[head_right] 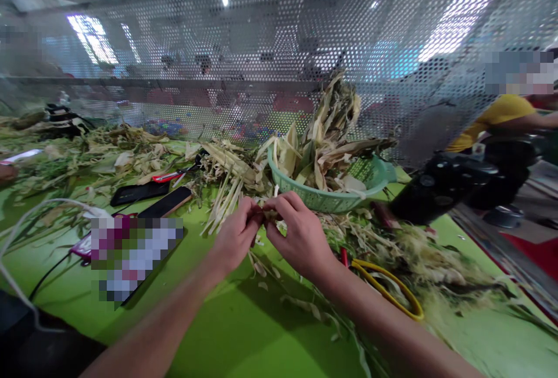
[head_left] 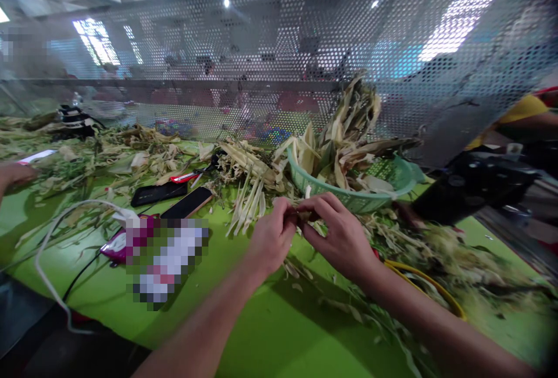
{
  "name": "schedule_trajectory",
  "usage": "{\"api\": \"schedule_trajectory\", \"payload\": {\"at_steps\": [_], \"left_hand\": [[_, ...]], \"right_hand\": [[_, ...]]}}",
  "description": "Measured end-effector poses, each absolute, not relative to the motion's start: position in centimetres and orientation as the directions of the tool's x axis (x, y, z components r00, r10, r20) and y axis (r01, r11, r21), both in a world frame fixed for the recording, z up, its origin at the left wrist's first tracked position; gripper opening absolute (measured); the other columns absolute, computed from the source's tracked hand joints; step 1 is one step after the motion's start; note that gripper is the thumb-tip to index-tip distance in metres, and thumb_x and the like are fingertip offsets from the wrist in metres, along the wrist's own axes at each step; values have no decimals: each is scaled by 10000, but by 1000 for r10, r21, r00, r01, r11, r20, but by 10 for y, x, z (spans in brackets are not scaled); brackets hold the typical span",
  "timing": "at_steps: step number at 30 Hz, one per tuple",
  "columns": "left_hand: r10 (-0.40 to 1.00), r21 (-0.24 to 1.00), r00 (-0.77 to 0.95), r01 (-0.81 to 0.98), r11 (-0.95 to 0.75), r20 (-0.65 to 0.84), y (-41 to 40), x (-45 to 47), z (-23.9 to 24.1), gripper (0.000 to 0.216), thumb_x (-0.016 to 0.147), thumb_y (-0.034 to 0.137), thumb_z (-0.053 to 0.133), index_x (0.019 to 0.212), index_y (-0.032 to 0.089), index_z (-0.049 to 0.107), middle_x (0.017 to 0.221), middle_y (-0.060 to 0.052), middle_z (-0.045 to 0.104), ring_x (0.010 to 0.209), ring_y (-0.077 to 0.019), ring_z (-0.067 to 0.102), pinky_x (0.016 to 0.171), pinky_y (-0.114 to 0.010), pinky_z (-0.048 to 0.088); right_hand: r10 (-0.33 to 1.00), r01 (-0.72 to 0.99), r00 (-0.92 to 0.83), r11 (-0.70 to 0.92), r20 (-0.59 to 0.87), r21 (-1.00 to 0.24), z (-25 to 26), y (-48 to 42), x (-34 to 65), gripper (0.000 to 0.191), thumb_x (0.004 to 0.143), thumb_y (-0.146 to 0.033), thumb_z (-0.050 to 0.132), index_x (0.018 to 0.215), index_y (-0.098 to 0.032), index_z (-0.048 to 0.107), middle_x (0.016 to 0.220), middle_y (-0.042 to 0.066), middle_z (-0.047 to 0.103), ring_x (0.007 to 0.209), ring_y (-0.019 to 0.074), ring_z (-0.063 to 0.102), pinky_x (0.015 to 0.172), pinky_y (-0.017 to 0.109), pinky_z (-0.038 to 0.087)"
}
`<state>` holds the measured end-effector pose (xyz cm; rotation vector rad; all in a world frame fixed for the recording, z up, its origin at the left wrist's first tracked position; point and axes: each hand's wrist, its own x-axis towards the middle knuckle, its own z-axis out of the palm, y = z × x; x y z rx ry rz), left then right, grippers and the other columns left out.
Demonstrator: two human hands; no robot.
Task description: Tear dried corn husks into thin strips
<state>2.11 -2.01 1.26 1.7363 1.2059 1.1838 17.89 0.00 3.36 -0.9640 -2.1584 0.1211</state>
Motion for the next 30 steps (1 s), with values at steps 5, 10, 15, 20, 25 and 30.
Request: {"api": "schedule_trajectory", "payload": {"at_steps": [5, 10, 15, 20, 25, 30], "left_hand": [[943, 907, 182, 273, -320, 278, -21, 21, 15, 84, 936, 278, 393, 891, 219, 434, 729, 20, 522, 573, -105, 493, 543, -228, 380], [944, 953, 210, 108, -282, 256, -19, 21, 15, 93, 923, 262, 392, 886, 213, 462, 745, 17, 506, 608, -110, 512, 583, -242, 446], [960, 980, 198, -85, -183, 196, -15, 18, 16, 94, 897, 253, 404, 840, 203, 458, 822, -7, 507, 700, -128, 515, 644, -269, 496], [961, 922, 145, 280, -266, 234, -13, 11, 21, 117, 856, 225, 481, 953, 196, 541, 925, -37, 625, 860, -171, 570, 817, -321, 462], [921, 732, 284, 562, -385, 267, -13, 14, 17, 250, 926, 283, 390, 1025, 195, 602, 919, -72, 669, 797, -194, 589, 766, -335, 450], [951, 766, 251, 571, -296, 181, -15, 17, 16, 323, 964, 313, 327, 934, 199, 628, 739, -38, 648, 595, -145, 534, 612, -276, 416]], "right_hand": [[750, 644, -355, 629, 558, -436, 34, 4, 183, 154, 778, -139, 584, 918, -203, 583, 953, 45, 532, 764, 174, 573, 684, 309, 476], [791, 577, -365, 606, 491, -547, 37, 6, 185, 126, 802, -158, 571, 916, -212, 562, 1002, 31, 570, 658, 124, 538, 655, 280, 455], [809, 574, -400, 587, 430, -571, 39, 5, 186, 111, 845, -198, 559, 952, -214, 537, 815, -2, 615, 687, 146, 583, 636, 253, 439], [743, 694, -457, 642, 489, -325, 35, 4, 184, 134, 847, -203, 551, 980, -192, 539, 892, 51, 658, 710, 174, 607, 621, 271, 433], [648, 730, -583, 683, 490, -34, 32, 1, 179, 123, 863, -169, 502, 975, -176, 551, 875, 82, 664, 789, 232, 627, 667, 318, 436], [635, 726, -584, 687, 505, -25, 33, -1, 179, 132, 870, -210, 506, 995, -166, 509, 867, 77, 659, 779, 239, 637, 661, 327, 438]]}}
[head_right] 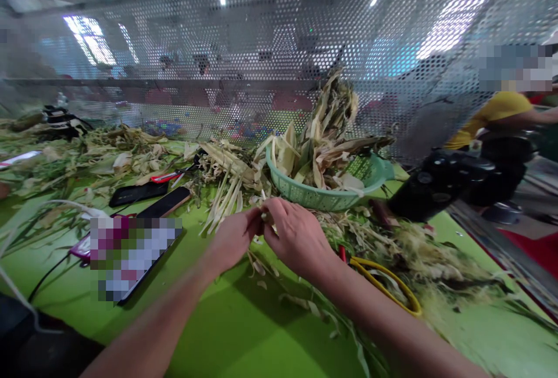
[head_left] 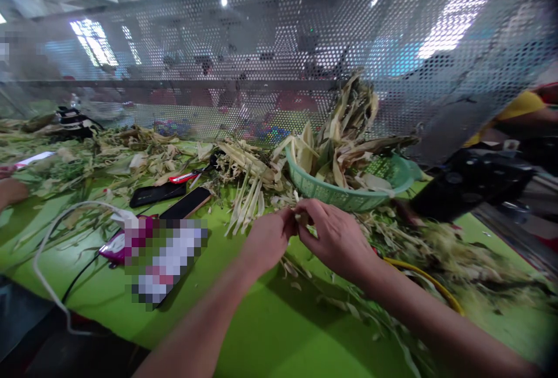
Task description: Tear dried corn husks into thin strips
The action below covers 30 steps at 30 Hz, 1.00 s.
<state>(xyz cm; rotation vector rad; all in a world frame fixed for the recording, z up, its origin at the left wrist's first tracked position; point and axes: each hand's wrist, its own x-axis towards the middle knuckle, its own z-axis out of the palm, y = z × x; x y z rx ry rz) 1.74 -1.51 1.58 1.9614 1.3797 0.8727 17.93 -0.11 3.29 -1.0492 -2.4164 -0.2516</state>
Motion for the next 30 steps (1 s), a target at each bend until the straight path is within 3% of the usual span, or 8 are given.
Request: {"api": "schedule_trajectory", "payload": {"at_steps": [3, 7, 14, 17, 20, 25, 30], "left_hand": [[959, 821, 223, 504, -268, 176, -16, 17, 17, 326, 966, 302, 321, 931, 191, 626, 714, -28, 645, 593, -137, 549, 600, -263, 422], [957, 845, 218, 460, -275, 193, -14, 16, 14, 301, 946, 246, 345, 1073, 206, 615, 810, -35, 683, 691, -152, 605, 682, -289, 462], [963, 843, 221, 478, -247, 157, -13, 18, 9, 278, 922, 275, 353, 935, 197, 619, 778, -36, 643, 691, -163, 557, 655, -286, 431], [966, 865, 224, 450, -221, 131, -11, 20, 3, 302, 921, 285, 335, 906, 197, 623, 722, -22, 600, 641, -152, 514, 638, -282, 413], [973, 910, 207, 376, -173, 100, -8, 21, -1, 280, 912, 277, 355, 928, 189, 620, 729, -24, 584, 649, -149, 506, 640, -278, 417], [985, 956, 134, 255, -144, 113, -8, 17, 3, 251, 921, 271, 351, 913, 188, 588, 721, -21, 543, 657, -156, 482, 637, -288, 420], [980, 973, 156, 179, -147, 120, -9, 14, 7, 246, 918, 252, 347, 878, 199, 583, 672, 0, 480, 636, -150, 447, 627, -282, 406]], "right_hand": [[667, 753, -525, 653, 529, -76, 32, 2, 181, 141, 869, -248, 520, 985, -176, 483, 820, 51, 651, 680, 209, 623, 614, 307, 424], [690, 769, -494, 630, 529, -103, 30, 5, 183, 135, 850, -222, 524, 971, -187, 476, 799, 37, 647, 654, 196, 620, 593, 292, 412], [634, 748, -558, 663, 535, -5, 25, 2, 180, 121, 864, -192, 511, 982, -177, 490, 831, 76, 662, 751, 237, 648, 650, 319, 442], [640, 728, -581, 685, 503, -30, 25, -1, 178, 118, 872, -198, 510, 987, -174, 500, 855, 88, 666, 769, 247, 648, 662, 333, 457], [675, 693, -560, 699, 481, -174, 29, -1, 178, 193, 870, -219, 532, 1056, -168, 508, 924, 93, 673, 817, 245, 652, 694, 339, 481], [827, 598, -432, 562, 361, -572, 36, 9, 187, 250, 901, -255, 515, 1146, -212, 539, 1027, 54, 691, 842, 189, 666, 711, 286, 499], [839, 478, -429, 526, 335, -704, 32, 21, 194, 192, 893, -348, 557, 971, -208, 663, 932, 30, 702, 856, 197, 645, 764, 293, 477]]}}
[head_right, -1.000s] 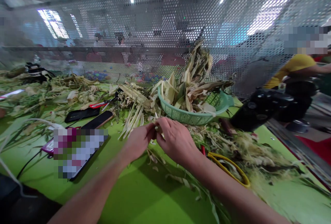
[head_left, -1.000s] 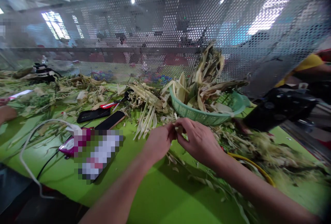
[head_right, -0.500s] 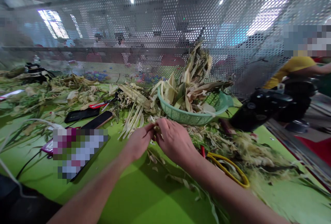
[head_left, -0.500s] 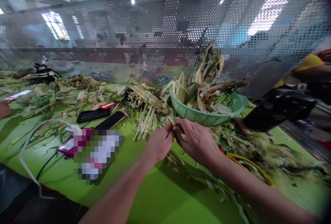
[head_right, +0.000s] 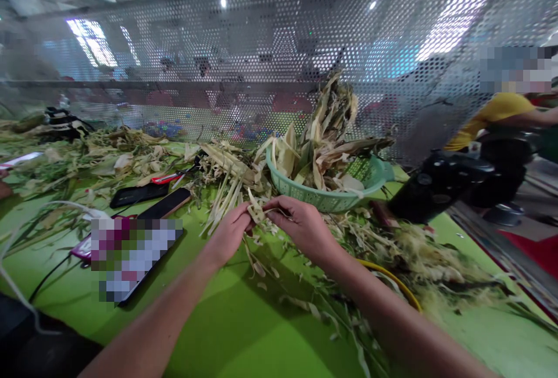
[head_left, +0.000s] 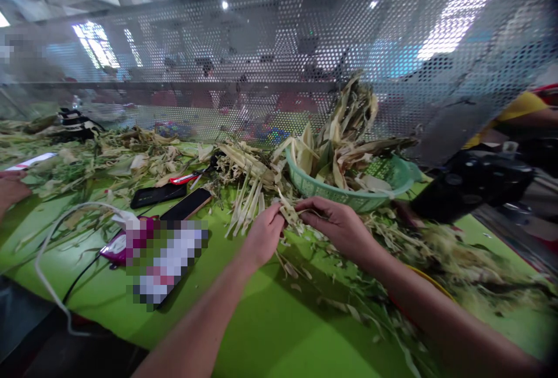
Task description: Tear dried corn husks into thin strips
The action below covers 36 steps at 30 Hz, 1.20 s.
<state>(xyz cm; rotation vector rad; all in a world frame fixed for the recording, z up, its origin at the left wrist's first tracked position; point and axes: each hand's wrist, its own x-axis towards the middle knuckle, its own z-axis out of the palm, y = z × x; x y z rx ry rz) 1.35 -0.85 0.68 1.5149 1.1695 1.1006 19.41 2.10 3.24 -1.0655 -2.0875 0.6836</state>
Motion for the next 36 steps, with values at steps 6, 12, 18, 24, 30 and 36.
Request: {"api": "schedule_trajectory", "payload": {"at_steps": [6, 12, 18, 24, 30, 36], "left_hand": [[979, 964, 144, 202, -173, 145, -7, 11, 11, 236, 900, 239, 368, 919, 180, 596, 764, -20, 541, 666, -146, 450, 620, -268, 390], [970, 925, 134, 297, -236, 204, -9, 10, 16, 229, 885, 196, 366, 870, 191, 594, 755, -16, 560, 684, -151, 474, 651, -261, 390], [960, 851, 182, 448, -274, 213, -15, 14, 16, 251, 916, 220, 341, 915, 198, 591, 688, -8, 556, 646, -161, 502, 649, -271, 394], [937, 764, 269, 548, -340, 225, -17, 22, 14, 225, 913, 212, 365, 922, 173, 587, 784, -38, 608, 658, -154, 512, 625, -268, 378], [928, 819, 326, 474, -324, 179, -21, 25, 16, 266, 912, 182, 342, 947, 164, 605, 719, -21, 563, 569, -128, 449, 552, -251, 332], [944, 897, 274, 346, -275, 183, -18, 25, 10, 233, 910, 220, 364, 907, 178, 594, 685, -3, 515, 591, -132, 415, 576, -257, 323]], "right_hand": [[906, 355, -357, 355, 226, -865, 31, 30, 197, 284, 836, -453, 597, 748, -185, 631, 672, -4, 604, 659, 162, 555, 638, 267, 422], [924, 367, -323, 321, 204, -873, 34, 33, 200, 257, 803, -421, 616, 713, -180, 633, 629, -10, 586, 615, 153, 534, 610, 266, 408], [900, 371, -402, 330, 170, -868, 39, 27, 199, 303, 815, -323, 621, 1094, -225, 689, 1089, 45, 697, 1005, 227, 625, 882, 352, 464], [901, 192, -422, 195, 98, -962, 37, 20, 188, 282, 752, -424, 708, 873, -170, 705, 847, 32, 686, 798, 188, 625, 746, 309, 485], [943, 125, -264, 243, 204, -962, 27, 25, 188, 248, 734, -406, 734, 742, -180, 632, 692, -21, 575, 667, 132, 509, 640, 261, 403], [966, 65, -142, 226, 215, -972, 26, 29, 191, 263, 743, -431, 729, 742, -189, 625, 698, -19, 560, 648, 127, 487, 617, 254, 389]]}}
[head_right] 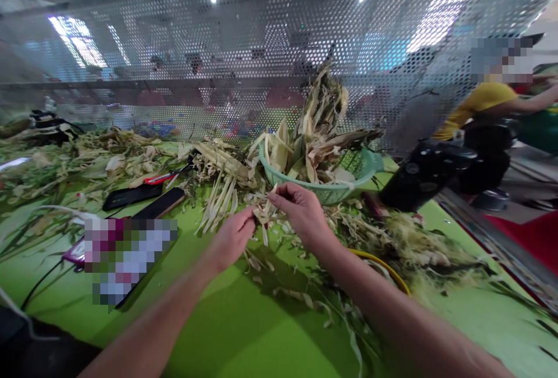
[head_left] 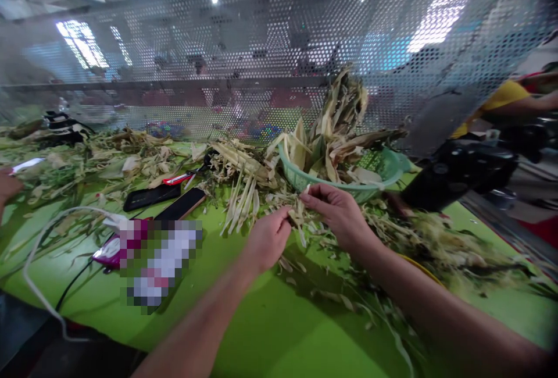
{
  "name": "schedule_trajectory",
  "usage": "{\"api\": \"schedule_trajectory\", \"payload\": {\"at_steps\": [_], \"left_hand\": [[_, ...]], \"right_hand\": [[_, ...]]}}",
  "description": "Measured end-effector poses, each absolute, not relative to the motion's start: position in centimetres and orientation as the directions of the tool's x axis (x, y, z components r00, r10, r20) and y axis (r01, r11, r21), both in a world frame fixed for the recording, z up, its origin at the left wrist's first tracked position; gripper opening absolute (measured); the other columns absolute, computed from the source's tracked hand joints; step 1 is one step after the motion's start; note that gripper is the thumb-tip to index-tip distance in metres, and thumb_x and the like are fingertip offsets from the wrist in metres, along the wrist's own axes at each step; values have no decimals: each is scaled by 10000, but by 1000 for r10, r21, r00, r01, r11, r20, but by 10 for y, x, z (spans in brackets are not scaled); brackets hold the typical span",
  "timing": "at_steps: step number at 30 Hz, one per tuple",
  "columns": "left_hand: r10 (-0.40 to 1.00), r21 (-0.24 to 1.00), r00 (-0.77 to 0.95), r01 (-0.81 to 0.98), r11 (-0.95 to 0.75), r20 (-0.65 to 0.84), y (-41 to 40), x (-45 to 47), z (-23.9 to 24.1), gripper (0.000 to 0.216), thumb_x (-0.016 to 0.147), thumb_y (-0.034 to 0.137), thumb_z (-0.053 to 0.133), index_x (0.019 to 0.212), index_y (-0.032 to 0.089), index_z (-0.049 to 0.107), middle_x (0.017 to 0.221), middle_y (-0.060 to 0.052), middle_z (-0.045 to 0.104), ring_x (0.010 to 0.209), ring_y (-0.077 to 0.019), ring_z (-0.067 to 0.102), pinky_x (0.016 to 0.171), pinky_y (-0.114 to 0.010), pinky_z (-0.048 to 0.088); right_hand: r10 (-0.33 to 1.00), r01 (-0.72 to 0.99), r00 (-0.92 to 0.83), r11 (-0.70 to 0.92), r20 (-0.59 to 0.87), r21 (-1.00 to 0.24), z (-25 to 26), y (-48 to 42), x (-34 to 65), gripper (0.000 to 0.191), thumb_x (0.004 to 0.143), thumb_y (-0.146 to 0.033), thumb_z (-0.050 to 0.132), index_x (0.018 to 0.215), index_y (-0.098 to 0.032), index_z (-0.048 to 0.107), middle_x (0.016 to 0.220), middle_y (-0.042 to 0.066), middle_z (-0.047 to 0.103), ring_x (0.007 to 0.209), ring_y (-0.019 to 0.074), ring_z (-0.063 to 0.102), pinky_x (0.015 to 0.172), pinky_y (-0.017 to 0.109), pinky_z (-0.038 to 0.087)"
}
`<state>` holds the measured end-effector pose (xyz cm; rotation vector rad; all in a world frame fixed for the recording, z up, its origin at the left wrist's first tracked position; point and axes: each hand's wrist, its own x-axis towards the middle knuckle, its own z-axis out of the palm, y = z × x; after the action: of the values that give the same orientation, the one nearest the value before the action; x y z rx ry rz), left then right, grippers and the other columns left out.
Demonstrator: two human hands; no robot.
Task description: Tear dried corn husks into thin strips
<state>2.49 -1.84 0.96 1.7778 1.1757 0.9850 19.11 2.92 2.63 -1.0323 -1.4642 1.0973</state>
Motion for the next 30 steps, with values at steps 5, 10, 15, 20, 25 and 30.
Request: {"api": "schedule_trajectory", "payload": {"at_steps": [5, 10, 15, 20, 25, 30], "left_hand": [[993, 987, 72, 126, -98, 89, -9, 22, 1, 194, 899, 242, 369, 875, 195, 556, 660, 6, 469, 584, -135, 408, 573, -263, 341], [996, 997, 48, -18, -75, 76, -9, 23, 4, 167, 870, 221, 389, 895, 203, 554, 679, 14, 484, 589, -128, 423, 560, -256, 336], [991, 996, 103, -39, -78, 82, -13, 22, 10, 154, 859, 218, 414, 892, 198, 563, 729, 9, 523, 621, -122, 453, 581, -250, 368], [973, 994, 217, -100, -51, 71, -12, 19, 10, 172, 879, 339, 494, 897, 183, 566, 751, 3, 516, 660, -118, 451, 595, -240, 377], [974, 995, 212, -80, -61, 77, -8, 17, 7, 288, 874, 474, 532, 925, 192, 558, 793, -6, 501, 710, -134, 460, 622, -256, 397], [983, 996, 174, -78, -53, 66, -5, 13, 6, 304, 868, 502, 540, 881, 199, 560, 712, 16, 464, 637, -117, 423, 584, -247, 352]], "right_hand": [[967, 35, -71, 248, 245, -968, 32, 28, 193, 306, 793, -441, 676, 993, -217, 614, 933, 16, 610, 807, 155, 542, 722, 268, 437], [943, 230, -310, 196, 119, -953, 33, 19, 187, 313, 833, -496, 603, 803, -185, 601, 771, 17, 601, 710, 163, 544, 670, 285, 429], [890, 368, -414, 356, 192, -859, 30, 11, 182, 282, 875, -429, 562, 727, -191, 598, 700, -6, 585, 667, 146, 521, 629, 257, 397], [873, 441, -423, 431, 241, -787, 30, 10, 183, 248, 889, -372, 538, 717, -194, 566, 667, -26, 531, 640, 130, 480, 593, 237, 357], [873, 515, -412, 458, 260, -724, 31, 14, 186, 265, 888, -396, 520, 716, -197, 553, 641, -31, 494, 616, 129, 447, 570, 237, 331], [881, 580, -391, 461, 267, -672, 33, 20, 192, 268, 872, -391, 519, 685, -200, 529, 619, -31, 493, 601, 133, 447, 562, 245, 316]]}}
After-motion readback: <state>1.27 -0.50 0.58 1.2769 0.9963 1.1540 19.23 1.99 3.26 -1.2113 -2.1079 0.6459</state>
